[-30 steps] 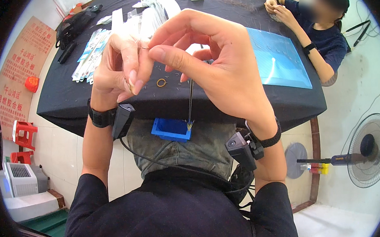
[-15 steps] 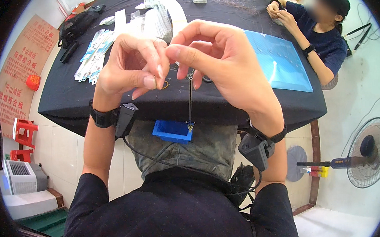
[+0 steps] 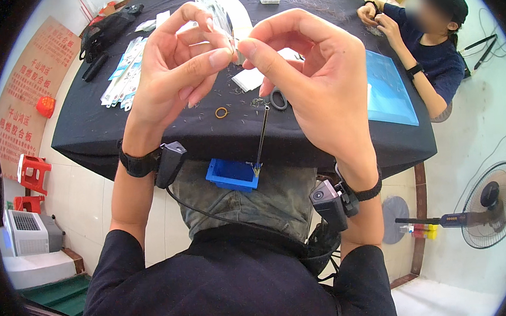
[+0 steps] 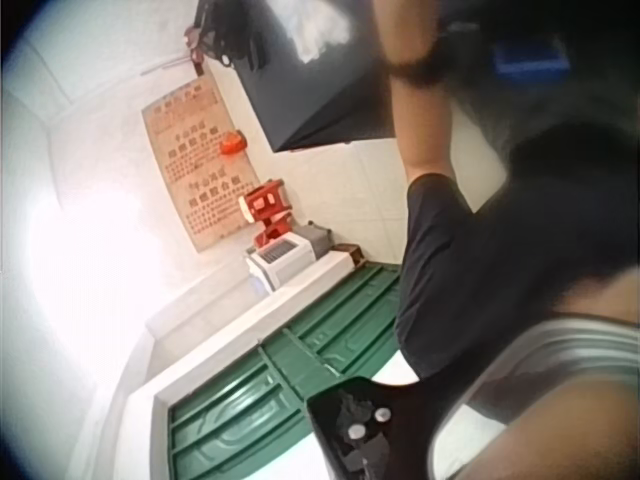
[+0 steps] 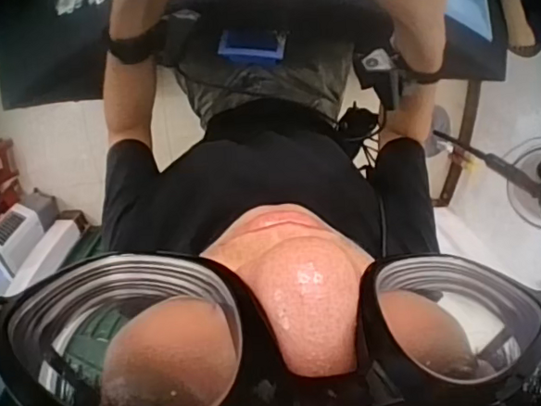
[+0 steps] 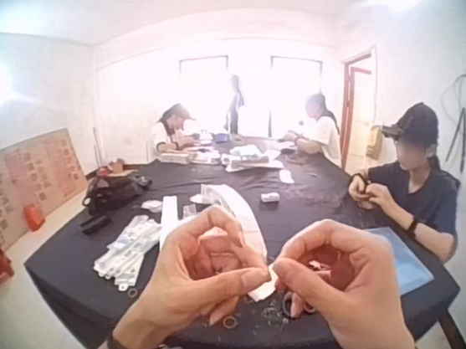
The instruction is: Assembling and packaging fishing tackle components using wire cutters and scissors at a workstation.
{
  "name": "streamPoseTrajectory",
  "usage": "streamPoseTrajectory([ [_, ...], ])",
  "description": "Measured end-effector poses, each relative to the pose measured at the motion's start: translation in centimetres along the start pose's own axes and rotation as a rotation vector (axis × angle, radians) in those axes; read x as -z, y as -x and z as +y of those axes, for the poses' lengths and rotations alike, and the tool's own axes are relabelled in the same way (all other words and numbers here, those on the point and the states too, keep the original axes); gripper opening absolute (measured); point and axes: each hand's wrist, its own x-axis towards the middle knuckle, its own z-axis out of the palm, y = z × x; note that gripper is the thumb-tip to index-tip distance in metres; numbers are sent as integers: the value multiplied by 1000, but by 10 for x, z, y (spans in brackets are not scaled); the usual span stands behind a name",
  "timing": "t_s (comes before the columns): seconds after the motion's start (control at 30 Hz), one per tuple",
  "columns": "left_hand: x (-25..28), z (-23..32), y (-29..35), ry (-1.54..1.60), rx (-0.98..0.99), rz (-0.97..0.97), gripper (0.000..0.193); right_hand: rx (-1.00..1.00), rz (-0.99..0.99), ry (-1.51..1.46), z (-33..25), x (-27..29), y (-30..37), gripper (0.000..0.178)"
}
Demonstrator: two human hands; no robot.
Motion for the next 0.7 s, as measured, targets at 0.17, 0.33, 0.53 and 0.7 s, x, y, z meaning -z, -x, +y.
streamPoseTrajectory([
  [0.17, -5, -1, 0, -75, -31, 58, 27, 37, 30, -3, 1, 1, 1, 12],
  [0.33, -7, 1, -1, -95, -47, 33, 25, 57, 37, 0, -1, 4, 0, 13],
  [0.53, -10, 2, 0, -93, -42, 74, 25, 74, 62, 137, -6, 5, 1, 17],
  [0.7, -9, 0, 0, -134, -82, 65, 26, 96, 77, 141, -3, 3, 2, 20],
])
